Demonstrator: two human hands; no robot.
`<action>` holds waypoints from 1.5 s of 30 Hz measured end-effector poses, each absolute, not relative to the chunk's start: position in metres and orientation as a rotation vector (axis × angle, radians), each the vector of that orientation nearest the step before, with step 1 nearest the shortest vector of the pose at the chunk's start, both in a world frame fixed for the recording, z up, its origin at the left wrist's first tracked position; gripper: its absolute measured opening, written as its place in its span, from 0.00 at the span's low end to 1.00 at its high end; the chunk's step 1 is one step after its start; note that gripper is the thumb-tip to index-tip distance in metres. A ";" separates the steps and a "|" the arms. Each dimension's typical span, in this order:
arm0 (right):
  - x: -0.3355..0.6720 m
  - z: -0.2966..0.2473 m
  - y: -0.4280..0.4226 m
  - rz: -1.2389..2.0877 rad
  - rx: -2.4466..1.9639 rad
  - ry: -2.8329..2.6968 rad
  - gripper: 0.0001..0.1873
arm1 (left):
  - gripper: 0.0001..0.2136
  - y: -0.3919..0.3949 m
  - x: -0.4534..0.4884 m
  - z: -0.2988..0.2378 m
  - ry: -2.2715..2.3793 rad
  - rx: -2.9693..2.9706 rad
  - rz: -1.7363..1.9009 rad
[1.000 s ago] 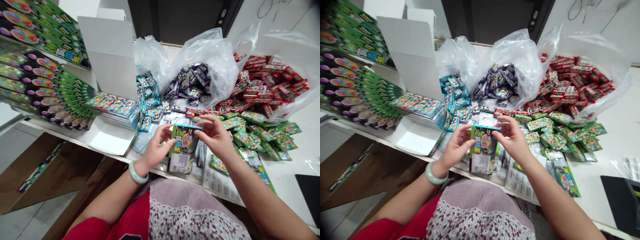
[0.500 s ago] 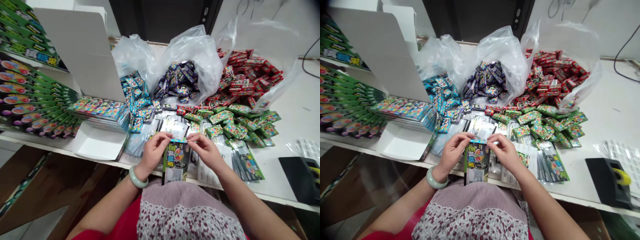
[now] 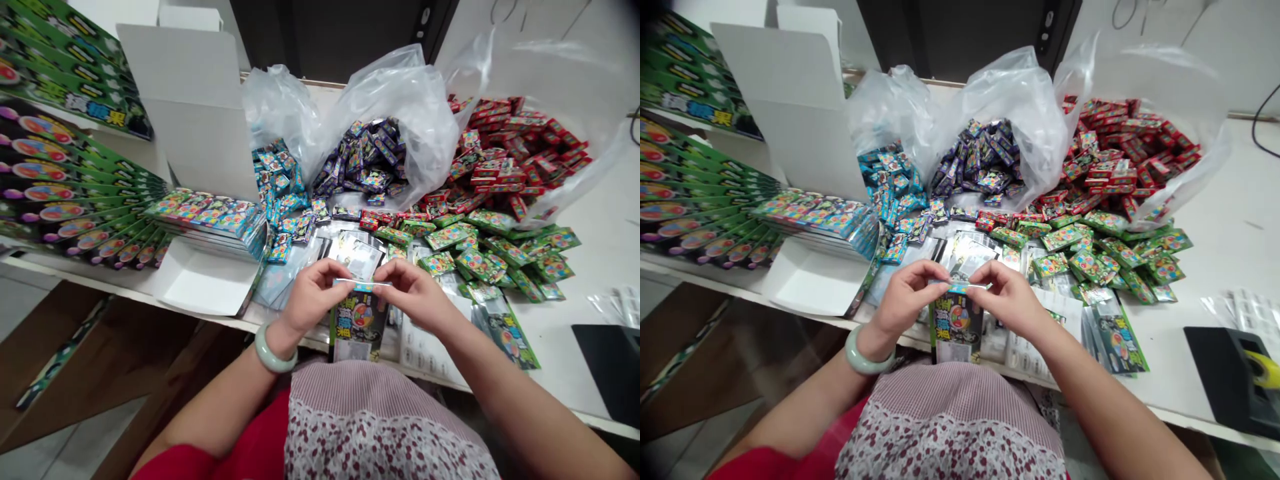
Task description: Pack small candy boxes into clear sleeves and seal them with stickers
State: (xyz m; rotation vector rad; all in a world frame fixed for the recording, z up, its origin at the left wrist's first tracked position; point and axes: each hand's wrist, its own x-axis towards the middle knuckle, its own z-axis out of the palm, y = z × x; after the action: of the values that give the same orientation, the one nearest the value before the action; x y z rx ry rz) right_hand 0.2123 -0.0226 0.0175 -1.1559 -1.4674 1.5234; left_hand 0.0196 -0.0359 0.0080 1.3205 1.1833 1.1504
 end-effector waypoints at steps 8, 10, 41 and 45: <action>0.212 0.021 -0.023 1.553 -1.118 -1.610 0.09 | 0.04 -0.034 0.004 0.006 0.963 1.311 1.041; 0.217 0.023 -0.026 1.474 -1.089 -1.742 0.09 | 0.05 -0.038 -0.004 0.007 0.915 1.384 1.009; 0.362 -0.030 -0.027 0.555 -1.997 -1.814 0.09 | 0.03 -0.033 0.011 -0.022 1.135 1.708 1.125; 0.367 -0.048 -0.033 0.529 -2.141 -1.887 0.08 | 0.04 -0.032 0.014 -0.023 1.113 1.701 1.110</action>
State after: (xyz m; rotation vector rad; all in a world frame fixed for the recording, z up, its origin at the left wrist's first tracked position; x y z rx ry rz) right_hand 0.3671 -0.0328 -0.0478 -2.1409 -1.8868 0.5287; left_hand 0.0143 -0.0315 -0.0226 1.7007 1.1126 1.1101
